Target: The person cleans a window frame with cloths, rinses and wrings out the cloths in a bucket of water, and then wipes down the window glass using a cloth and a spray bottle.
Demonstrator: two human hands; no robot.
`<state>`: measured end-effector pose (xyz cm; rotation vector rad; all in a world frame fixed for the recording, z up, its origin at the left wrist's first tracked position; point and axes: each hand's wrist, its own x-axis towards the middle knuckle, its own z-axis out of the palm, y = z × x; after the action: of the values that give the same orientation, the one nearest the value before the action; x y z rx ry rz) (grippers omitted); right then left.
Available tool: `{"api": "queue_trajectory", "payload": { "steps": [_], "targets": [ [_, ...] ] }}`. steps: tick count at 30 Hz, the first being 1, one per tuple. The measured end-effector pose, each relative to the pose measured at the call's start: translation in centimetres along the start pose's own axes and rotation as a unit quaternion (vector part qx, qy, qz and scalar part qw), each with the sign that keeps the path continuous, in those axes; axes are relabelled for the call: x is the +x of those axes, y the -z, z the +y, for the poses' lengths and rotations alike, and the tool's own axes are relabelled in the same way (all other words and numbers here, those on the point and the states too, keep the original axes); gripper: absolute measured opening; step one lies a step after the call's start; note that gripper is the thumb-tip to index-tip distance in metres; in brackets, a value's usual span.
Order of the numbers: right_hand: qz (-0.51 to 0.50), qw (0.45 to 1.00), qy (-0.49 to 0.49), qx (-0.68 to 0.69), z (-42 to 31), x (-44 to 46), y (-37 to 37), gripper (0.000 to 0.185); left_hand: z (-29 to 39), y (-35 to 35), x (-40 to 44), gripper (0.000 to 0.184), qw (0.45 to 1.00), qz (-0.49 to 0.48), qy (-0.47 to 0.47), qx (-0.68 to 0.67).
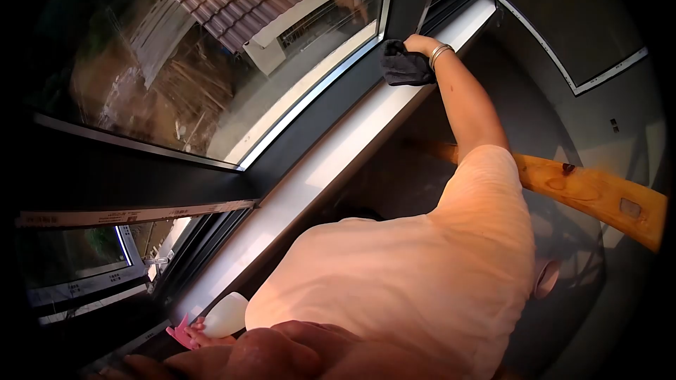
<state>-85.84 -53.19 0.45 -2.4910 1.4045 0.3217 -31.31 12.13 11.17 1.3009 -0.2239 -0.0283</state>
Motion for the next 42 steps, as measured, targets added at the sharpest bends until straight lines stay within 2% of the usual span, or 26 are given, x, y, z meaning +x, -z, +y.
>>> {"api": "queue_trajectory", "payload": {
  "steps": [2,3,4,7,9,11,14,15,17,18,21,25,27,29,30,31,33,35,36,37,39,42],
  "targets": [
    [0.005,0.999,0.001,0.033,-1.5,-1.0,0.8,0.033,0.3,-0.8,-0.3,0.03,1.0,-0.001,0.003,0.001],
    [0.076,0.971,0.012,0.227,-2.0,-1.0,0.9,0.03,0.3,-1.2,-0.5,0.03,1.0,-0.002,0.006,0.001],
    [0.145,0.9,0.023,0.41,-2.7,-1.0,1.1,0.028,0.2,-1.5,-0.4,0.029,1.0,-0.003,0.007,0.0],
    [0.149,0.953,-0.107,0.239,-4.4,1.7,-1.1,0.03,-0.2,-2.1,-0.3,0.028,1.0,-0.008,0.009,-0.003],
    [0.149,0.943,-0.199,0.223,-6.6,0.8,-1.0,0.033,-0.1,-2.6,-0.1,0.027,1.0,-0.014,0.011,-0.008],
    [0.136,0.953,-0.2,0.181,-7.6,-0.2,0.4,0.032,-0.1,-3.1,-0.2,0.026,1.0,-0.02,0.013,-0.014],
    [0.224,0.95,-0.215,0.028,-10.2,-3.1,3.2,0.028,-0.5,-3.8,-0.4,0.024,0.999,-0.033,0.022,-0.024],
    [0.23,0.949,-0.215,0.023,-10.5,-3.6,3.7,0.028,-0.7,-4.0,-0.3,0.024,0.999,-0.035,0.024,-0.03],
    [0.309,0.926,-0.217,0.005,-11.3,-4.7,5.4,0.032,-0.9,-4.0,-0.3,0.023,0.998,-0.033,0.025,-0.039],
    [0.373,0.907,-0.197,-0.027,-11.2,-5.3,6.3,0.025,-1.0,-4.0,-0.2,0.023,0.998,-0.034,0.027,-0.042],
    [0.463,0.869,-0.172,-0.043,-11.9,-8.1,12.7,0.028,-1.4,-4.4,0.3,0.022,0.997,-0.042,0.034,-0.055],
    [0.608,0.774,-0.126,-0.125,-12.1,-11.7,23.0,0.034,-1.8,-4.6,1.0,0.021,0.996,-0.047,0.045,-0.069],
    [0.618,0.733,-0.207,-0.196,-12.3,-13.8,28.7,0.036,-2.0,-4.6,1.2,0.02,0.995,-0.045,0.05,-0.072],
    [0.692,0.698,-0.138,-0.123,-16.8,-17.3,33.0,0.042,-2.1,-4.3,1.4,0.02,0.995,-0.043,0.053,-0.077],
    [0.744,0.625,-0.123,-0.202,-17.2,-17.6,34.1,0.026,-2.2,-4.0,1.5,0.02,0.995,-0.042,0.055,-0.077],
    [0.736,0.641,-0.139,-0.167,-16.7,-17.6,34.8,0.028,-1.9,-3.5,1.5,0.02,0.995,-0.039,0.058,-0.076],
    [0.725,0.671,-0.089,-0.129,-16.3,-16.5,33.0,0.032,-1.9,-3.0,1.6,0.02,0.995,-0.041,0.055,-0.067],
    [0.569,0.78,-0.202,-0.166,-16.6,-14.1,28.5,0.037,-1.6,-2.3,1.5,0.019,0.996,-0.041,0.056,-0.059],
    [0.584,0.786,-0.189,-0.07,-15.5,-12.3,25.2,0.044,-1.4,-2.1,1.4,0.019,0.996,-0.039,0.056,-0.056],
    [0.608,0.757,-0.204,-0.129,-13.4,-9.7,21.8,0.04,-1.1,-1.8,1.3,0.019,0.996,-0.036,0.056,-0.053],
    [0.62,0.764,-0.165,-0.059,-12.1,-7.6,16.3,0.041,-0.4,-1.2,1.1,0.019,0.997,-0.029,0.054,-0.049],
    [0.538,0.817,-0.201,0.05,-12.6,-6.4,10.0,0.04,0.0,0.0,1.3,0.019,0.998,-0.006,0.044,-0.045]
  ]
}}
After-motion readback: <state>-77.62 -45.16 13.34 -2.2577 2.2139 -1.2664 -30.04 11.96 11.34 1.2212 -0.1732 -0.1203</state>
